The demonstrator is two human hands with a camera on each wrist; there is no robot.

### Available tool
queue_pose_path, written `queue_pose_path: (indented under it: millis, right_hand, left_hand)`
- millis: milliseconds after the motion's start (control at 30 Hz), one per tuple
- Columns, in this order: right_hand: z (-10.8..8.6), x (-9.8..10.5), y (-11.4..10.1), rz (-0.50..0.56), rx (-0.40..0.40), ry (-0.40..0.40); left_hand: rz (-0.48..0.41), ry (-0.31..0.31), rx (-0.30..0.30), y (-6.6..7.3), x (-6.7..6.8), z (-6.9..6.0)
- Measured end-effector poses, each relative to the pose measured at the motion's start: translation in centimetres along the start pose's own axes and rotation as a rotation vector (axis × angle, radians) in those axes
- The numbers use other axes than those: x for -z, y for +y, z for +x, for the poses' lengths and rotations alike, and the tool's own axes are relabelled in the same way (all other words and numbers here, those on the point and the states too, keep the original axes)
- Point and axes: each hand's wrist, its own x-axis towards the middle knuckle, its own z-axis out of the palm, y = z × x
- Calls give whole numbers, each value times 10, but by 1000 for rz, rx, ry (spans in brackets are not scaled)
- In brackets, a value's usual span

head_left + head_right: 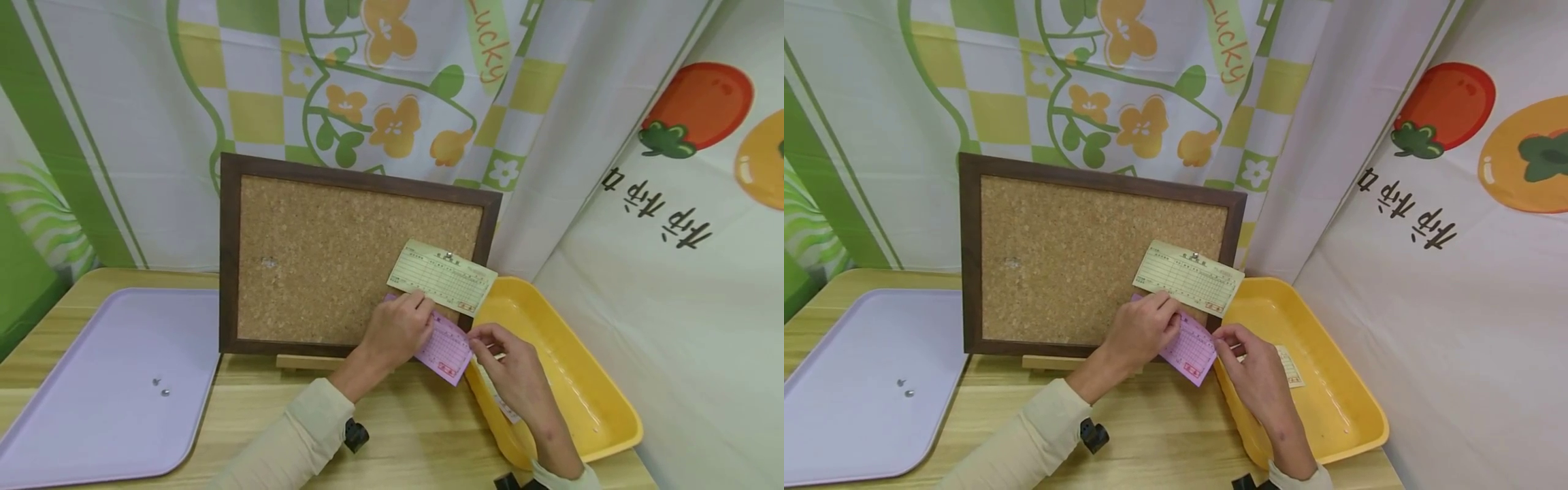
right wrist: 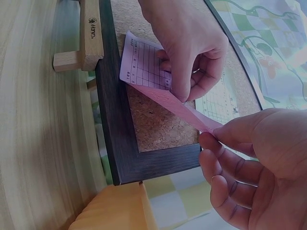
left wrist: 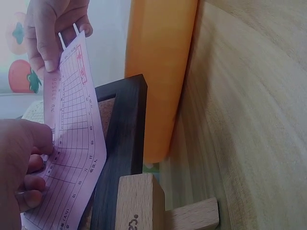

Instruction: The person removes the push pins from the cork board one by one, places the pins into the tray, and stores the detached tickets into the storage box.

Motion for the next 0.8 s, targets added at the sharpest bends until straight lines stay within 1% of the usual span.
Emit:
queue_pose_path:
  millis: [233, 400, 567, 800]
  right_hand:
    - [1, 0, 0, -1, 2, 2]
    - [1, 1, -2, 10, -1, 1]
    - [0, 0, -2, 10, 6, 3]
    - [-1, -1, -1, 21, 5, -1]
  left_hand:
    - [11, -2, 8, 0, -1, 2]
    - [5, 5, 18, 0, -2, 2]
    - [2, -2, 27, 1, -2, 2]
    - [28, -1, 22, 2, -2, 1]
